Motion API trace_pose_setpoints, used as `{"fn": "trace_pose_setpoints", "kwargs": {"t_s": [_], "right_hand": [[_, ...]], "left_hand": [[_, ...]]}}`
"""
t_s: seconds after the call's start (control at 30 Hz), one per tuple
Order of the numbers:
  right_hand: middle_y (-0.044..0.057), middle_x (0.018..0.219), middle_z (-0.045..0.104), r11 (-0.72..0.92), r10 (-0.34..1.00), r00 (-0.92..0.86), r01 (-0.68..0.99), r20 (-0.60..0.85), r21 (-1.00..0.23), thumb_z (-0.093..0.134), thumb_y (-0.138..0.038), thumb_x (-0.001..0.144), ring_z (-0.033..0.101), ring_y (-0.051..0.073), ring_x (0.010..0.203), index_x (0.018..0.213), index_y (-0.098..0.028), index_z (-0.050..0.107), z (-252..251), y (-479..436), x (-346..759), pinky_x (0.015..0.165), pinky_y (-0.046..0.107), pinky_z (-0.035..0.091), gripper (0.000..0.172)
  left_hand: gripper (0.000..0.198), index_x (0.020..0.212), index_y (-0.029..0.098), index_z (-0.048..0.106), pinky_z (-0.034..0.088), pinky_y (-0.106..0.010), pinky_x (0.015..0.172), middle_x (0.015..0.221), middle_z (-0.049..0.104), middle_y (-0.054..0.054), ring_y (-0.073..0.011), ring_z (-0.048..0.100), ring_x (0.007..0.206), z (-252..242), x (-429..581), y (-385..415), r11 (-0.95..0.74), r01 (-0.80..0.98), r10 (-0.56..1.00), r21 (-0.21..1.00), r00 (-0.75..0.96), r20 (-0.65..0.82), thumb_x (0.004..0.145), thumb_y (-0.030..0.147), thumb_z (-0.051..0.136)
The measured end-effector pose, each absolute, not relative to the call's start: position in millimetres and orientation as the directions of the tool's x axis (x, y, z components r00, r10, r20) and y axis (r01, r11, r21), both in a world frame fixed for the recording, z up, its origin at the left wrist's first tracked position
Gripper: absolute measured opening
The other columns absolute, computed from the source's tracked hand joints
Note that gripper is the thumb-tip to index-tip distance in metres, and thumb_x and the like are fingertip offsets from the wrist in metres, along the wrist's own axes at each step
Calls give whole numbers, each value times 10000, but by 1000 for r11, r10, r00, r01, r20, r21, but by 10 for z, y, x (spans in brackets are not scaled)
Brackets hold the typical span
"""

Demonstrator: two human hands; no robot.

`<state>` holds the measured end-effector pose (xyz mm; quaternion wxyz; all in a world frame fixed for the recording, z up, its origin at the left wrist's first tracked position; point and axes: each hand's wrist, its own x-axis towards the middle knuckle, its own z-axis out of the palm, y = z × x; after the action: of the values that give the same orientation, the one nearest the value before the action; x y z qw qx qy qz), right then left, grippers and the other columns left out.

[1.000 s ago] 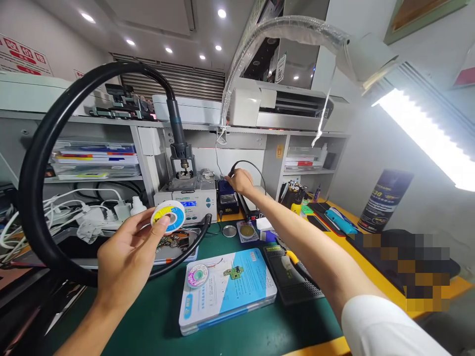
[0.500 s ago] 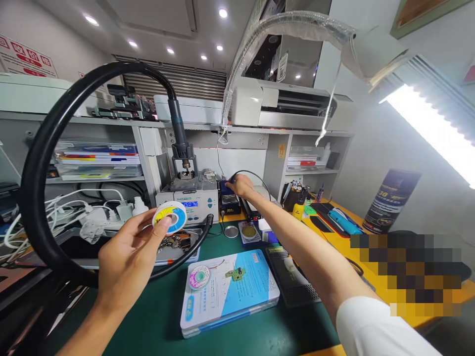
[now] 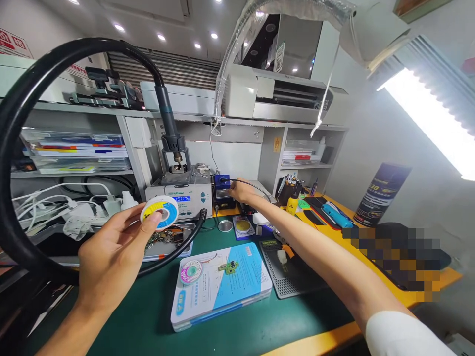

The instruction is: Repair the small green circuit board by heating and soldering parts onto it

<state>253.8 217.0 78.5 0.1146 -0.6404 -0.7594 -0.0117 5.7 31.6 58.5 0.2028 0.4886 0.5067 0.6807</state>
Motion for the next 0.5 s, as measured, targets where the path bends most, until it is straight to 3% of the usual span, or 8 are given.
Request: {"fn": "trace_pose_setpoints", "kwargs": {"t_s": [0.27,0.5], "right_hand": [[122,1369,679,145,986,-150,986,69,78,692,-380,1028,704,267,1148,1337,-190,667,549,2045,2467,961,480,613,363],[120,1361,681,119,991,-126,980,34,161,695,-379,1026,707,268,1140,1343,-186,662,498,2106,2415,953,483,616,373]], "left_hand": [[530,1148,208,790,693,-344,826,1106,819,-101,-297,799,1033,573,61,308,-392,263,761,882,-445,471,767,575,818],[501,1123,212,781,687,-375,867,1100,824,-94,-303,802,1019,573,50,323,-422,253,753,871,-437,492,777,572,822]]}}
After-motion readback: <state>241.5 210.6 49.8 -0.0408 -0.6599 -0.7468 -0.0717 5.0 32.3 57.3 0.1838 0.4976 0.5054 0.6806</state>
